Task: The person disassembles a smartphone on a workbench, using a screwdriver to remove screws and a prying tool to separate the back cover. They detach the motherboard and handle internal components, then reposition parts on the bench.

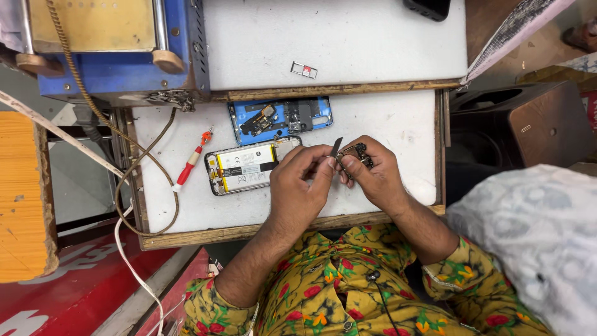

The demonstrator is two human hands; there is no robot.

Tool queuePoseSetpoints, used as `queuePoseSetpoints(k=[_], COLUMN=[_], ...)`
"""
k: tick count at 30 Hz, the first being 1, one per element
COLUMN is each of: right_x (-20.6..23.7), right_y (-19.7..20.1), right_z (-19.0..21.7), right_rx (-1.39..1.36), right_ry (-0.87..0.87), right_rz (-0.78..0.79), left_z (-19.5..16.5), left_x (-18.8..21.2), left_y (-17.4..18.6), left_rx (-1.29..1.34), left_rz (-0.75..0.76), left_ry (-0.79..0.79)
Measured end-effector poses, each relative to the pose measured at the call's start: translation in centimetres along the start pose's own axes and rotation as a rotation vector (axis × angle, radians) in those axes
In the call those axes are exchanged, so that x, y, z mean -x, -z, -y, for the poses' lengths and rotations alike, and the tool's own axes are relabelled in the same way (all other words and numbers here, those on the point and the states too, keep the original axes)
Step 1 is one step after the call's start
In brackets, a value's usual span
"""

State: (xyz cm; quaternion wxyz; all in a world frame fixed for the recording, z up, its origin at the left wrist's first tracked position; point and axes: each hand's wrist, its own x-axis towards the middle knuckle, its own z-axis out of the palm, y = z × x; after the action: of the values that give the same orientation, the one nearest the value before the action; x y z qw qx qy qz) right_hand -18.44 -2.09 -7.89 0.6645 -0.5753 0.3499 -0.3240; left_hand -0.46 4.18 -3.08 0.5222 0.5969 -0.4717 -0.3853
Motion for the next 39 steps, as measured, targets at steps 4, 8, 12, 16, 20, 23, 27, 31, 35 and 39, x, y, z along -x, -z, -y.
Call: queuePoseSetpoints(k=[4,8,12,16,20,23,27,31,35,39], right_x=[0.2,0.0,-0.5,-1.0,-1.2,-1.5,-1.8,-1.7,-1.4,-1.4], right_y=[-0.1,-0.5,-0.9,-1.0,-1.1,-1.1,-1.1,-0.9,-0.5,-0.2], right_z=[-0.3,-0.8,-0.8,-0.3,-0.1,-0.2,-0.3,-0.2,-0.3,-0.6], right_rx=[0.039,0.07,0.177,0.219,0.239,0.156,0.139,0.113,0.158,0.162], right_ry=[-0.022,-0.119,-0.125,-0.13,-0.129,-0.092,-0.065,-0.078,-0.075,-0.038], right_rz=[-0.043,-0.091,-0.108,-0.091,-0.091,-0.093,-0.08,-0.082,-0.069,-0.032], left_z=[0.3,0.8,1.4,2.0,3.0,3.9,4.7,4.9,5.0,5.4], left_x=[0.0,-0.1,-0.6,-1.0,-1.2,-1.6,-2.1,-2.3,-2.0,-2.1], left_y=[-0.2,-0.4,-0.5,-0.7,-0.7,-0.4,-0.2,-0.4,-0.4,-0.3], left_rx=[-0.048,-0.097,-0.128,-0.126,-0.04,0.024,0.081,0.098,0.073,0.131], left_rz=[-0.031,-0.08,-0.097,-0.106,-0.061,-0.006,0.038,0.06,0.094,0.135], left_ry=[-0.026,-0.115,-0.069,-0.032,0.001,0.014,0.048,0.028,0.026,0.065])
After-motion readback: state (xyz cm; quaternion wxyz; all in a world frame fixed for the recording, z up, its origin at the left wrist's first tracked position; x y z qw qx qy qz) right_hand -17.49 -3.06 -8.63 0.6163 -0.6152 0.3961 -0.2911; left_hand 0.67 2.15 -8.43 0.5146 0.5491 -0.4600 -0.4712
